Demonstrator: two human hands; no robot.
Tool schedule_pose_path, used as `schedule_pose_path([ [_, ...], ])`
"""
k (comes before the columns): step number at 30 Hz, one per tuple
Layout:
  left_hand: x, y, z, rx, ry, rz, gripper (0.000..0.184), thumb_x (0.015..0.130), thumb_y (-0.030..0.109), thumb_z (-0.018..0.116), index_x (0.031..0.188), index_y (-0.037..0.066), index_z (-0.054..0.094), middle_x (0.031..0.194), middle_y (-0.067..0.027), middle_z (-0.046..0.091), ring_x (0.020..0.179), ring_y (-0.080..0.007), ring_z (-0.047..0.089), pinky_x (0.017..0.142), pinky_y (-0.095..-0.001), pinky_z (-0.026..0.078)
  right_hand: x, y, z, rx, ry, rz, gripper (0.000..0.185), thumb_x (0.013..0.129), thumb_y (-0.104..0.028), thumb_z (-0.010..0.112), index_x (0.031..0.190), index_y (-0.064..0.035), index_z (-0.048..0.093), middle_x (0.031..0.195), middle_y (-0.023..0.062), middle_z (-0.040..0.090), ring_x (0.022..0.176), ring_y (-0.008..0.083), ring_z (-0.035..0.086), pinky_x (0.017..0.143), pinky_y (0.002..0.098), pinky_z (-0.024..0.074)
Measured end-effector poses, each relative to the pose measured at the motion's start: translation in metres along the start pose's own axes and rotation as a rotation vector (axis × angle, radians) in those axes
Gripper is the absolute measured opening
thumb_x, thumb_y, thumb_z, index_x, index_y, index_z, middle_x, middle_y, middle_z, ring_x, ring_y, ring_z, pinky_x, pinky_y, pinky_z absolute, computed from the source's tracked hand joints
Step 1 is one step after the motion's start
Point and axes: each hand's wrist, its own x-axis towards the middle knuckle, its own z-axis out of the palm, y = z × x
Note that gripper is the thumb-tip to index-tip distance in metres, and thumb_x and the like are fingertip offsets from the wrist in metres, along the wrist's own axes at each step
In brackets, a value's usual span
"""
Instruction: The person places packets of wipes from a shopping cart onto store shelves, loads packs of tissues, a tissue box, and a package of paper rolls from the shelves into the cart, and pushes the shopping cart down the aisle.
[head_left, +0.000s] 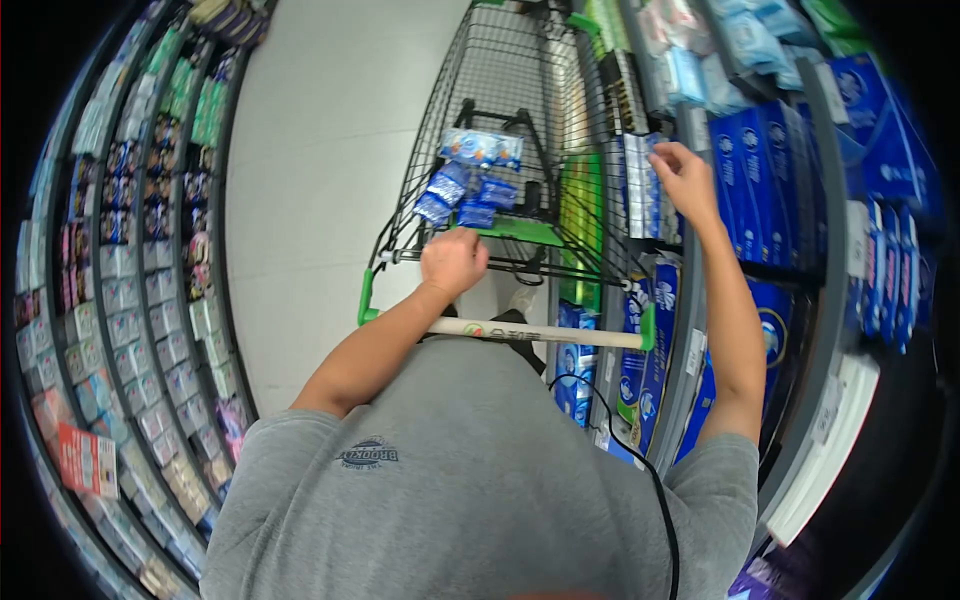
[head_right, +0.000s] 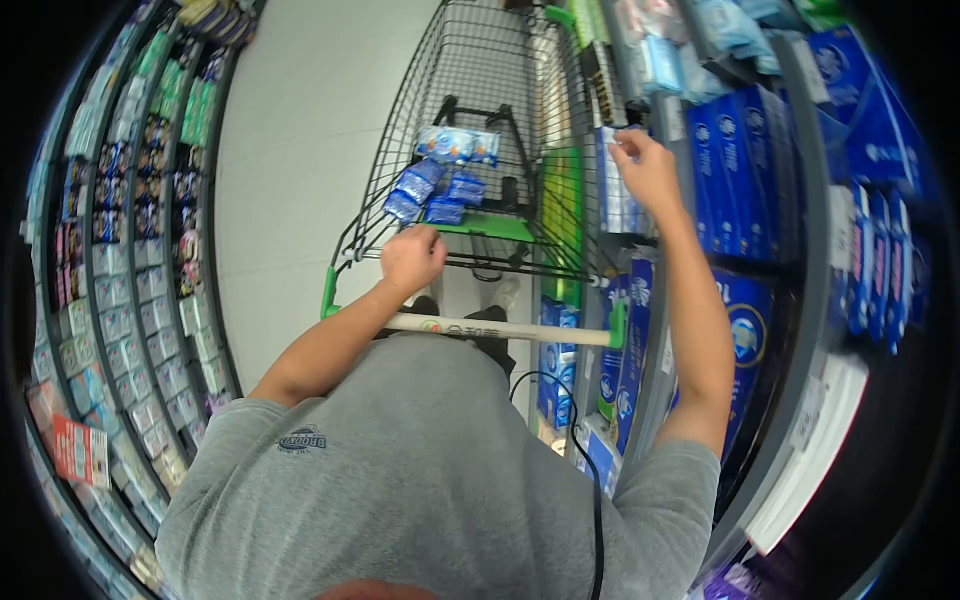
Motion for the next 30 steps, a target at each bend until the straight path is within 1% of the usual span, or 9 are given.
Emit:
schedule_pose_path([
  [4,0.006,-0.013,0.000,0.052,-0.087,-0.065,0.014,0.076,0.022,0.062,0.075,0.007,0.062,0.079,-0.0124,0.065,0.072,-0.0326,0.064,0.063,-0.0468,0.051,-0.038,-0.055,-0.109,-0.077,0.240,-0.032,0.022,0.086,-0.020,0.069,0.100,-0.0041,0.070,0.087,0.0130,0.072,0.082,0.0219,0.070,0.071,0.0315,0.0525],
  [6,0.009,-0.022,0.010,0.067,-0.129,-0.112,0.016,0.077,0.023,0.062,0.078,0.007,0.063,0.079,-0.0137,0.066,0.072,-0.0339,0.064,0.064,-0.0479,0.050,-0.066,-0.085,-0.161,-0.164,0.355,-0.218,0.020,0.086,-0.020,0.069,0.096,-0.0041,0.071,0.087,0.0121,0.072,0.080,0.0209,0.071,0.068,0.0309,0.0528],
  [9,0.017,-0.015,0.001,0.120,-0.155,-0.090,0.020,0.079,0.027,0.060,0.073,0.008,0.063,0.077,-0.0131,0.065,0.071,-0.0343,0.064,0.062,-0.0478,0.049,-0.097,-0.110,-0.218,-0.252,0.448,-0.138,0.016,0.087,-0.014,0.068,0.094,-0.0007,0.071,0.082,0.0078,0.072,0.078,0.0119,0.069,0.070,0.0252,0.0520],
  [15,0.019,-0.012,-0.003,0.083,-0.156,-0.109,0.020,0.080,0.028,0.062,0.078,0.009,0.067,0.079,-0.0137,0.068,0.073,-0.0359,0.065,0.064,-0.0470,0.050,-0.144,-0.124,-0.306,-0.540,0.717,-0.247,0.013,0.085,-0.011,0.069,0.094,-0.0016,0.072,0.086,0.0097,0.072,0.079,0.0153,0.070,0.073,0.0264,0.0532],
  [18,0.021,-0.004,-0.009,0.115,-0.179,-0.114,0.021,0.081,0.029,0.060,0.079,0.009,0.068,0.080,-0.0133,0.068,0.072,-0.0355,0.066,0.065,-0.0468,0.051,-0.159,-0.113,-0.345,-0.688,0.784,-0.141,0.013,0.086,-0.012,0.069,0.094,-0.0019,0.072,0.088,0.0104,0.072,0.079,0.0165,0.070,0.073,0.0267,0.0531],
  [19,0.021,-0.004,-0.008,0.113,-0.170,-0.102,0.021,0.081,0.029,0.060,0.079,0.009,0.068,0.080,-0.0133,0.068,0.072,-0.0355,0.066,0.065,-0.0468,0.051,-0.161,-0.100,-0.357,-0.703,0.794,-0.116,0.021,0.086,-0.027,0.067,0.095,-0.0086,0.073,0.087,0.0102,0.072,0.080,0.0231,0.069,0.071,0.0334,0.0540],
  [22,0.025,-0.006,-0.006,0.120,-0.207,-0.144,0.022,0.081,0.028,0.059,0.080,0.009,0.069,0.081,-0.0134,0.069,0.073,-0.0354,0.066,0.066,-0.0467,0.051,-0.165,-0.080,-0.377,-0.869,0.716,0.068,0.029,0.087,-0.035,0.065,0.099,-0.0093,0.072,0.088,0.0093,0.072,0.086,0.0243,0.068,0.077,0.0359,0.0530],
  [27,0.022,-0.004,-0.007,0.113,-0.202,-0.158,0.021,0.081,0.027,0.059,0.081,0.009,0.070,0.083,-0.0127,0.069,0.075,-0.0349,0.066,0.067,-0.0456,0.051,-0.145,-0.042,-0.389,-0.630,0.561,0.361,0.093,0.079,-0.065,0.062,0.133,0.0096,0.047,0.124,0.0309,0.057,0.117,0.0394,0.058,0.099,0.0403,0.0449],
  [30,0.023,-0.003,-0.007,0.115,-0.206,-0.172,0.021,0.081,0.027,0.059,0.081,0.009,0.070,0.083,-0.0125,0.069,0.075,-0.0347,0.066,0.068,-0.0450,0.051,-0.133,-0.025,-0.389,-0.601,0.489,0.427,0.104,0.072,-0.069,0.065,0.134,0.0113,0.045,0.127,0.0316,0.055,0.119,0.0395,0.056,0.101,0.0387,0.0435],
])
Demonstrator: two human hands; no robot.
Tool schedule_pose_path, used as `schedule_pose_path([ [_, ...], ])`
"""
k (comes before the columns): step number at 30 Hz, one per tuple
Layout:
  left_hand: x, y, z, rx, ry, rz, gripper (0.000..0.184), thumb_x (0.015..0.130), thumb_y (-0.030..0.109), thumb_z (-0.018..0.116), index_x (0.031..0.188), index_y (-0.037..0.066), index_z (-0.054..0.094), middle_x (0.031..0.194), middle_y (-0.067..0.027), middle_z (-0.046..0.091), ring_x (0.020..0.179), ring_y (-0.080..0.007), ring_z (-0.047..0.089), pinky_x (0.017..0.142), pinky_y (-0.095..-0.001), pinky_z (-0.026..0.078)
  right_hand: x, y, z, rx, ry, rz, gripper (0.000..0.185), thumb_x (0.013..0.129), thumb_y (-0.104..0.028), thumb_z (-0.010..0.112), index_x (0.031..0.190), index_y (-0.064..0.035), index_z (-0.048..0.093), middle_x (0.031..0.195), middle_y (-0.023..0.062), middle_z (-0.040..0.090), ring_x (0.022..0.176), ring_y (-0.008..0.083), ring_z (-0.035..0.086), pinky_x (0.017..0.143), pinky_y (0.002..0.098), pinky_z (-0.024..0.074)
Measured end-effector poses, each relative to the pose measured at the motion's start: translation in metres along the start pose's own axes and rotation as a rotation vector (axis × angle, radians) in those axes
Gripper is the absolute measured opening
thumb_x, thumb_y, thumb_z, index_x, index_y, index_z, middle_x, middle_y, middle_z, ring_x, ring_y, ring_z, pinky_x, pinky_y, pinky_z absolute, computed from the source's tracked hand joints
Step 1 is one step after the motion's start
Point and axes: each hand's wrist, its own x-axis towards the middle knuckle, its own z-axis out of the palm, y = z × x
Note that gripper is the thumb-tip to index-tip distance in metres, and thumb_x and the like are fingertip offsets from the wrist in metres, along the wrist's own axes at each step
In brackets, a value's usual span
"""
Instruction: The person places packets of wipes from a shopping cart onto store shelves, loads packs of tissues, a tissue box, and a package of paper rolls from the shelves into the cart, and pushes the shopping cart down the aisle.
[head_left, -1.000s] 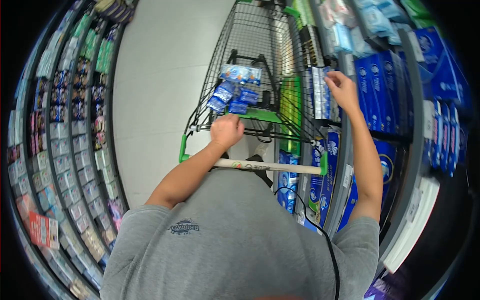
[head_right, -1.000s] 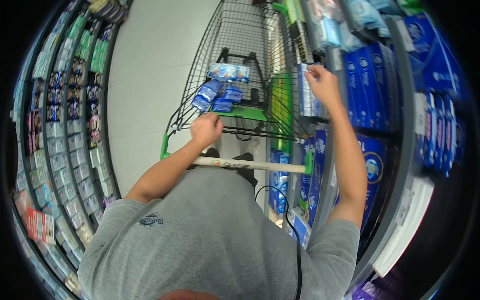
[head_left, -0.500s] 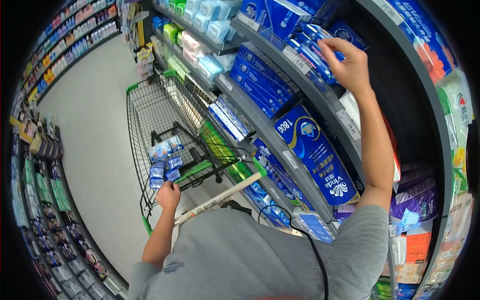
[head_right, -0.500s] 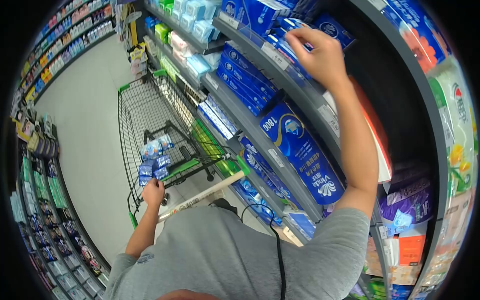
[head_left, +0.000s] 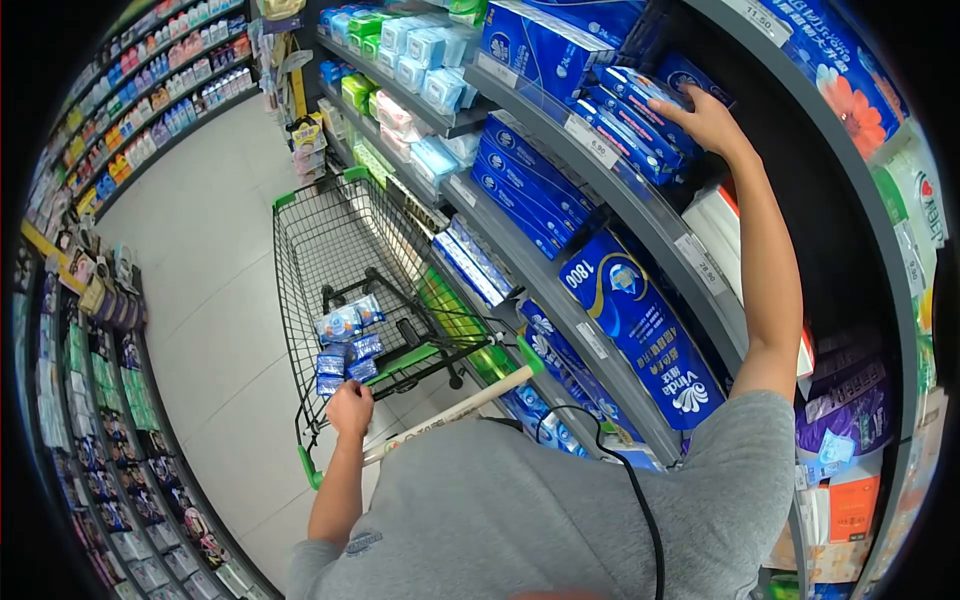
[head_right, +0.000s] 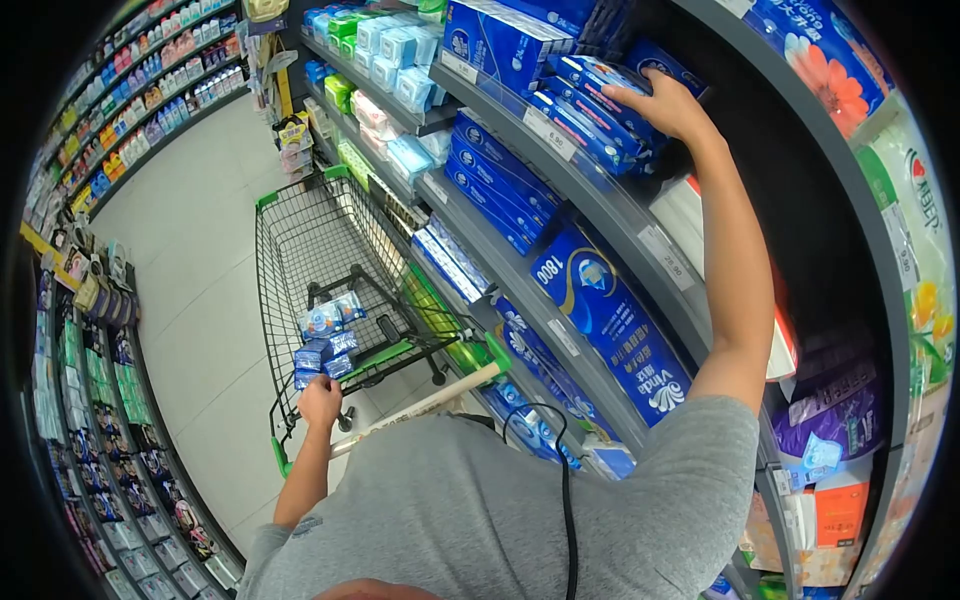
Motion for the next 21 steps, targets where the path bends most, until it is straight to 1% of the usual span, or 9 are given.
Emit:
schedule_pose_path([
  [1,-0.001,-0.001,-0.001,0.004,-0.011,-0.008,0.021,0.081,0.027,0.060,0.080,0.009,0.070,0.082,-0.0125,0.069,0.075,-0.0346,0.066,0.068,-0.0448,0.051,0.002,-0.002,0.002,0.045,-0.005,0.012,0.111,0.065,-0.072,0.069,0.133,0.0122,0.046,0.125,0.0324,0.055,0.116,0.0390,0.058,0.101,0.0382,0.0444],
  [5,-0.002,0.001,-0.002,0.006,-0.001,-0.024,0.020,0.080,0.027,0.060,0.081,0.010,0.071,0.084,-0.0124,0.069,0.075,-0.0342,0.066,0.068,-0.0444,0.051,0.007,-0.009,-0.002,0.078,-0.108,0.027,0.112,0.062,-0.071,0.072,0.130,0.0138,0.048,0.121,0.0338,0.057,0.112,0.0388,0.061,0.098,0.0384,0.0469],
  [7,-0.003,0.003,-0.002,0.020,0.008,-0.021,0.020,0.080,0.027,0.061,0.082,0.010,0.071,0.084,-0.0122,0.070,0.075,-0.0338,0.067,0.068,-0.0441,0.051,0.011,-0.009,0.000,0.063,-0.129,0.026,0.111,0.058,-0.068,0.076,0.127,0.0151,0.051,0.116,0.0343,0.060,0.104,0.0389,0.065,0.092,0.0384,0.0504],
  [10,-0.003,0.003,-0.001,0.032,0.012,-0.035,0.019,0.079,0.026,0.061,0.082,0.010,0.072,0.083,-0.0120,0.070,0.076,-0.0333,0.067,0.069,-0.0438,0.052,0.019,-0.005,0.000,0.105,-0.194,0.006,0.110,0.056,-0.066,0.079,0.125,0.0159,0.052,0.112,0.0344,0.061,0.101,0.0391,0.066,0.089,0.0383,0.0521],
  [11,-0.003,0.005,-0.001,0.034,0.011,-0.036,0.019,0.079,0.026,0.061,0.082,0.010,0.072,0.083,-0.0120,0.070,0.076,-0.0333,0.067,0.069,-0.0438,0.052,0.020,-0.004,-0.001,0.106,-0.196,0.005,0.110,0.056,-0.066,0.079,0.125,0.0159,0.052,0.112,0.0344,0.061,0.101,0.0391,0.066,0.089,0.0383,0.0521],
  [13,-0.004,0.009,-0.005,0.029,0.005,-0.051,0.019,0.079,0.026,0.061,0.082,0.011,0.072,0.083,-0.0118,0.070,0.076,-0.0328,0.067,0.069,-0.0437,0.052,0.018,-0.010,-0.005,0.140,-0.302,0.013,0.099,0.064,-0.060,0.077,0.126,0.0128,0.053,0.110,0.0318,0.063,0.098,0.0384,0.067,0.091,0.0400,0.0505],
  [17,-0.004,0.011,-0.005,0.046,0.005,-0.058,0.019,0.079,0.026,0.061,0.082,0.011,0.072,0.083,-0.0118,0.070,0.075,-0.0327,0.067,0.069,-0.0438,0.052,0.022,-0.002,0.004,0.148,-0.270,-0.016,0.097,0.065,-0.059,0.076,0.128,0.0118,0.052,0.112,0.0318,0.062,0.101,0.0382,0.066,0.093,0.0399,0.0493],
  [19,-0.003,0.011,-0.002,0.041,0.013,-0.049,0.019,0.079,0.026,0.061,0.082,0.011,0.072,0.083,-0.0119,0.070,0.075,-0.0329,0.067,0.069,-0.0439,0.052,0.023,0.000,0.009,0.172,-0.203,-0.059,0.104,0.057,-0.058,0.079,0.129,0.0115,0.051,0.116,0.0338,0.060,0.102,0.0392,0.066,0.091,0.0387,0.0508],
  [21,-0.001,0.012,0.000,0.053,0.009,-0.055,0.019,0.079,0.026,0.061,0.082,0.011,0.072,0.083,-0.0120,0.070,0.075,-0.0330,0.067,0.069,-0.0440,0.052,0.022,-0.003,0.008,0.147,-0.191,-0.043,0.104,0.057,-0.056,0.079,0.130,0.0108,0.050,0.118,0.0338,0.059,0.104,0.0393,0.065,0.093,0.0394,0.0497],
])
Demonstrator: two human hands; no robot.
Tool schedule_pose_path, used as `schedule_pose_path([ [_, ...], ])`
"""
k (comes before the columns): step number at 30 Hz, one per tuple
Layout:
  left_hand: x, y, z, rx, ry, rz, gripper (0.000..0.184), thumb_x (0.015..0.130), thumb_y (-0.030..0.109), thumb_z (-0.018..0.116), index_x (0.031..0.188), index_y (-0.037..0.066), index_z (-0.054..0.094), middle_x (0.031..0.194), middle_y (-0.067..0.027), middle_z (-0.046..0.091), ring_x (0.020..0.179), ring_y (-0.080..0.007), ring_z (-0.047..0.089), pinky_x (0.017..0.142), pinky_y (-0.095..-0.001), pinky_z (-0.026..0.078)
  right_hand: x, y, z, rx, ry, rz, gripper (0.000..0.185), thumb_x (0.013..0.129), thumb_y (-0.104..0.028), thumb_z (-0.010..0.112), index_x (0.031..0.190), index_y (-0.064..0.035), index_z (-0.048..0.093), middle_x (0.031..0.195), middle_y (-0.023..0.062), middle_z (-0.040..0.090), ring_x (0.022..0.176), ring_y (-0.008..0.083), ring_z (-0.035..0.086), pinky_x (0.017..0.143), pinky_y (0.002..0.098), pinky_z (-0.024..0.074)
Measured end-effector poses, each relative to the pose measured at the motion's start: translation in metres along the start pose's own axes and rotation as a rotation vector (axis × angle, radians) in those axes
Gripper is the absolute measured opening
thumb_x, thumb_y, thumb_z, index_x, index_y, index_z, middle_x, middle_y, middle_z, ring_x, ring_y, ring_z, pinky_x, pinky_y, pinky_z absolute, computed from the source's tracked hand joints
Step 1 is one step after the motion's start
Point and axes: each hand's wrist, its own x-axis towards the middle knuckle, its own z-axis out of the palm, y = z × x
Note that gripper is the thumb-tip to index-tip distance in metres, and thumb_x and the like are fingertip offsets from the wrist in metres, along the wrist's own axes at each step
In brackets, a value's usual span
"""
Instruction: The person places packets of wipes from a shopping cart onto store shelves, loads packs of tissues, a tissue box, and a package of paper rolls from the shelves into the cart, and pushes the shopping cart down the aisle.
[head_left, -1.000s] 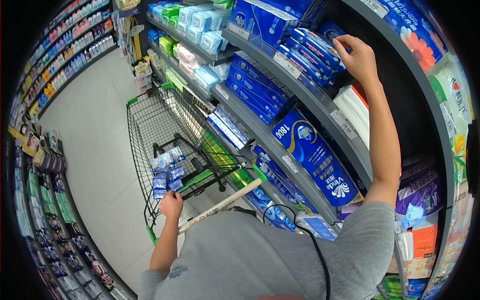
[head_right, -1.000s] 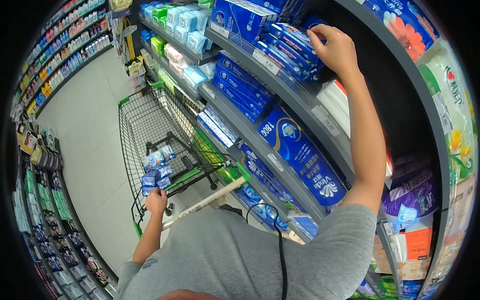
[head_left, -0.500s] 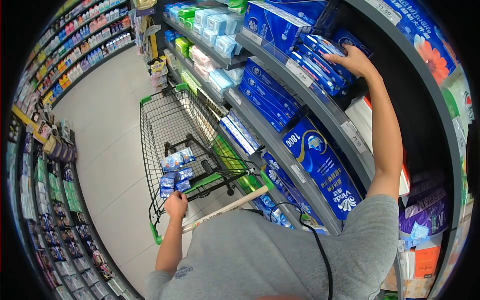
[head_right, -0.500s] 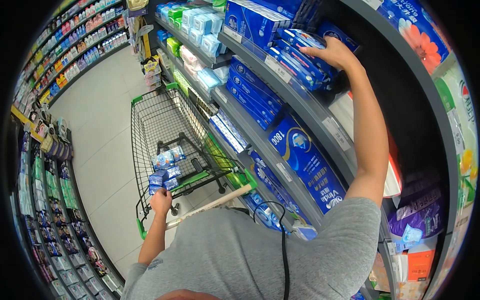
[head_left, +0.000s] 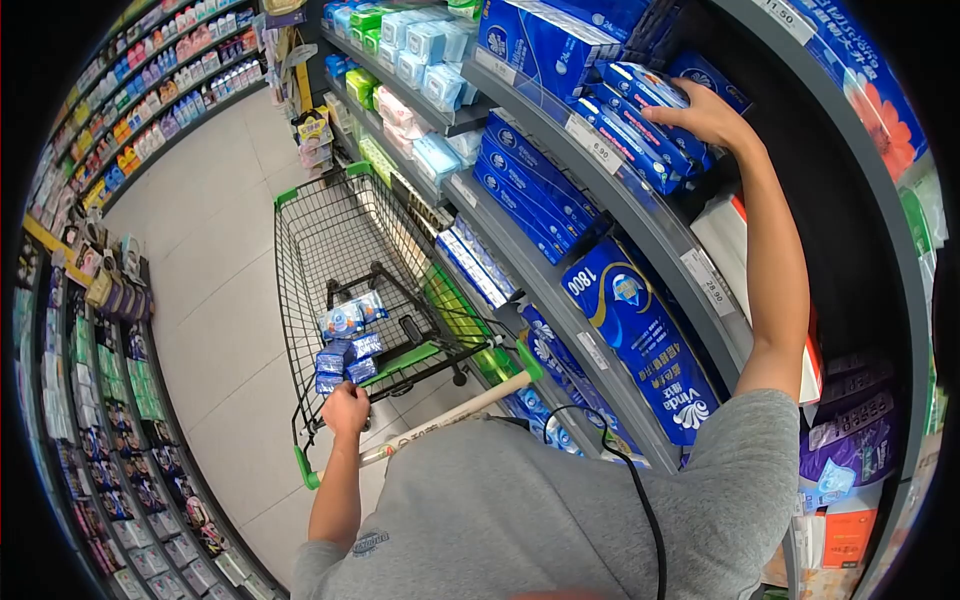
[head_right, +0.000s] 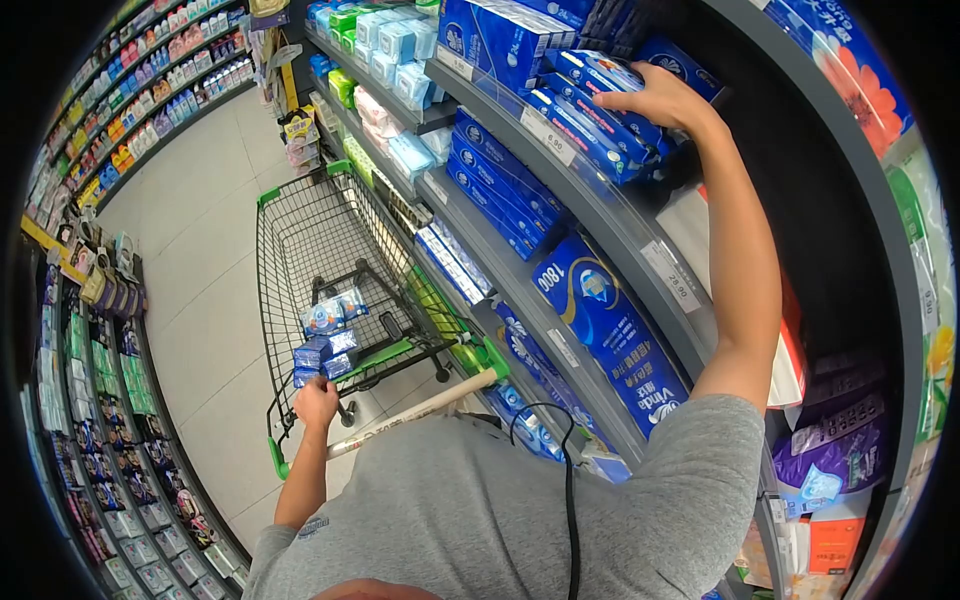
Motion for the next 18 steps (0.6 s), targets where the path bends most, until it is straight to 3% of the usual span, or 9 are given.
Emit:
schedule_pose_path([
  [7,0.001,0.009,0.007,0.012,0.007,-0.014,0.020,0.079,0.027,0.061,0.081,0.010,0.071,0.083,-0.0124,0.070,0.075,-0.0339,0.067,0.069,-0.0447,0.052,0.000,-0.006,-0.004,-0.021,-0.032,0.020,0.100,0.061,-0.053,0.076,0.132,0.0114,0.047,0.126,0.0337,0.054,0.114,0.0410,0.059,0.099,0.0405,0.0442],
  [18,0.001,0.004,0.009,-0.025,0.004,-0.005,0.020,0.079,0.027,0.061,0.080,0.009,0.071,0.084,-0.0127,0.070,0.075,-0.0338,0.067,0.069,-0.0448,0.051,-0.014,-0.017,-0.022,-0.127,0.176,-0.037,0.092,0.057,-0.047,0.078,0.130,0.0018,0.053,0.119,0.0281,0.060,0.105,0.0358,0.064,0.093,0.0387,0.0479],
])
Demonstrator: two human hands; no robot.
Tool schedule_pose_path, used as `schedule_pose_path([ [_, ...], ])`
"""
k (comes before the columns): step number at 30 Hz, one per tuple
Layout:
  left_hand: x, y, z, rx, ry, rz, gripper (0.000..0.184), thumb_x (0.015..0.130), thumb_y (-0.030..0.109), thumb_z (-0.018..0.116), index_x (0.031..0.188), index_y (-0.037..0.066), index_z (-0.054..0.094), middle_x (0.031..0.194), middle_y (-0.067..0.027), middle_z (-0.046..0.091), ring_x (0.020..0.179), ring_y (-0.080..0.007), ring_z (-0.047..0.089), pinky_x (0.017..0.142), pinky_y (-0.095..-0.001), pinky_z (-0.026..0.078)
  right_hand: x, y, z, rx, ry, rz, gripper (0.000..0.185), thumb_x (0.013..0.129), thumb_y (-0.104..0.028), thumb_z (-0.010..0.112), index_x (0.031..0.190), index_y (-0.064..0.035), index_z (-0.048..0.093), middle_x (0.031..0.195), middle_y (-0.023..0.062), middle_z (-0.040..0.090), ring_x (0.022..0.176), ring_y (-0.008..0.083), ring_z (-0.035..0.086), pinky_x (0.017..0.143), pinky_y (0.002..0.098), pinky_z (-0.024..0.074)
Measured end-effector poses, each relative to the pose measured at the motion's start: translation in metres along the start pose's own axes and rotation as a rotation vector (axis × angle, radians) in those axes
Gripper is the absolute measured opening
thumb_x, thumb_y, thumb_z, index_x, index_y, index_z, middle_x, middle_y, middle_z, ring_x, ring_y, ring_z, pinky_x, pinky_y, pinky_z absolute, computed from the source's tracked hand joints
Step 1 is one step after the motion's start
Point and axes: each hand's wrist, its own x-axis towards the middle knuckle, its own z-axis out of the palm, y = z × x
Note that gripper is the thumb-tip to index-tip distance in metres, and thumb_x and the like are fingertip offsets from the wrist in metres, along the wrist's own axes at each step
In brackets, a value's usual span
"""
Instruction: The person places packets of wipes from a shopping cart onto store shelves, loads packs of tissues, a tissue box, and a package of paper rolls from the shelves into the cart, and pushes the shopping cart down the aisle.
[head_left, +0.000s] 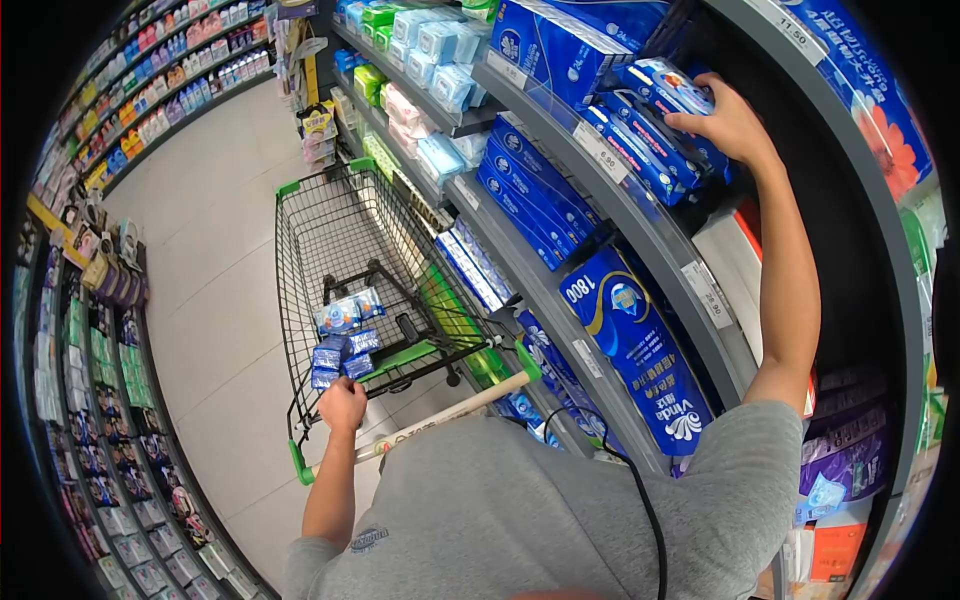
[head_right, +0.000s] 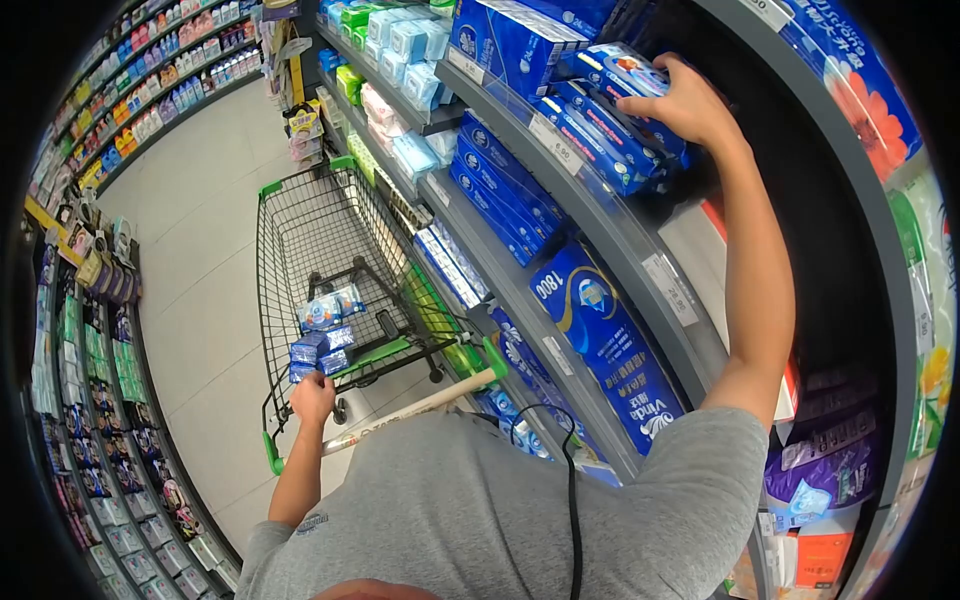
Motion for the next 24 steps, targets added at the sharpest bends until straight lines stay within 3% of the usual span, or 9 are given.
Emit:
schedule_pose_path([
  [6,-0.004,0.001,0.000,-0.017,0.002,-0.002,0.020,0.080,0.027,0.060,0.081,0.009,0.070,0.083,-0.0131,0.069,0.075,-0.0338,0.066,0.069,-0.0445,0.051,-0.014,-0.015,-0.017,-0.117,0.211,-0.167,0.092,0.057,-0.062,0.077,0.129,-0.0098,0.055,0.114,0.0220,0.063,0.101,0.0348,0.066,0.089,0.0405,0.0511],
  [10,-0.006,0.002,-0.001,-0.014,0.007,0.009,0.020,0.079,0.027,0.060,0.080,0.009,0.070,0.082,-0.0135,0.070,0.075,-0.0341,0.067,0.068,-0.0450,0.051,-0.027,-0.042,-0.015,-0.065,0.287,-0.272,0.087,0.058,-0.059,0.076,0.129,-0.0135,0.056,0.113,0.0166,0.064,0.099,0.0300,0.067,0.084,0.0410,0.0536],
  [15,-0.006,0.001,0.000,-0.004,0.024,0.004,0.019,0.078,0.027,0.061,0.079,0.010,0.069,0.081,-0.0131,0.070,0.074,-0.0338,0.067,0.067,-0.0446,0.051,-0.044,-0.102,-0.013,-0.034,0.182,-0.355,0.085,0.060,-0.056,0.076,0.132,-0.0174,0.054,0.122,0.0112,0.062,0.104,0.0276,0.065,0.087,0.0405,0.0535],
  [17,-0.008,0.003,-0.001,-0.020,0.042,-0.003,0.018,0.078,0.027,0.062,0.078,0.010,0.069,0.081,-0.0119,0.069,0.075,-0.0326,0.066,0.067,-0.0445,0.052,-0.045,-0.121,-0.005,-0.043,0.232,-0.545,0.085,0.060,-0.056,0.076,0.133,-0.0190,0.054,0.123,0.0099,0.061,0.104,0.0276,0.065,0.084,0.0407,0.0550],
  [19,-0.007,0.002,-0.002,0.001,0.037,0.032,0.019,0.078,0.027,0.061,0.077,0.010,0.068,0.081,-0.0116,0.068,0.075,-0.0327,0.066,0.067,-0.0455,0.051,-0.050,-0.146,-0.001,0.018,0.144,-0.585,0.082,0.062,-0.052,0.076,0.133,-0.0181,0.054,0.124,0.0102,0.061,0.105,0.0280,0.065,0.082,0.0405,0.0563],
  [21,-0.007,0.000,-0.003,0.000,0.038,0.044,0.020,0.078,0.027,0.060,0.076,0.009,0.068,0.080,-0.0111,0.068,0.074,-0.0324,0.066,0.066,-0.0457,0.051,-0.050,-0.170,0.010,0.007,0.070,-0.718,0.079,0.062,-0.045,0.077,0.133,-0.0171,0.054,0.124,0.0099,0.061,0.106,0.0282,0.064,0.079,0.0399,0.0570],
  [22,-0.008,-0.001,-0.002,-0.001,0.043,0.056,0.020,0.077,0.027,0.060,0.076,0.009,0.067,0.080,-0.0110,0.067,0.074,-0.0321,0.066,0.066,-0.0455,0.052,-0.054,-0.186,0.014,0.028,0.063,-0.791,0.080,0.060,-0.046,0.077,0.130,-0.0145,0.055,0.109,0.0101,0.063,0.093,0.0291,0.066,0.075,0.0365,0.0547],
  [24,-0.008,-0.003,-0.001,-0.012,0.061,0.075,0.020,0.077,0.027,0.059,0.076,0.008,0.067,0.080,-0.0108,0.067,0.073,-0.0317,0.066,0.066,-0.0451,0.052,-0.054,-0.210,0.030,0.080,-0.009,-0.870,0.080,0.060,-0.044,0.078,0.131,-0.0150,0.055,0.108,0.0100,0.062,0.091,0.0290,0.065,0.075,0.0367,0.0544],
])
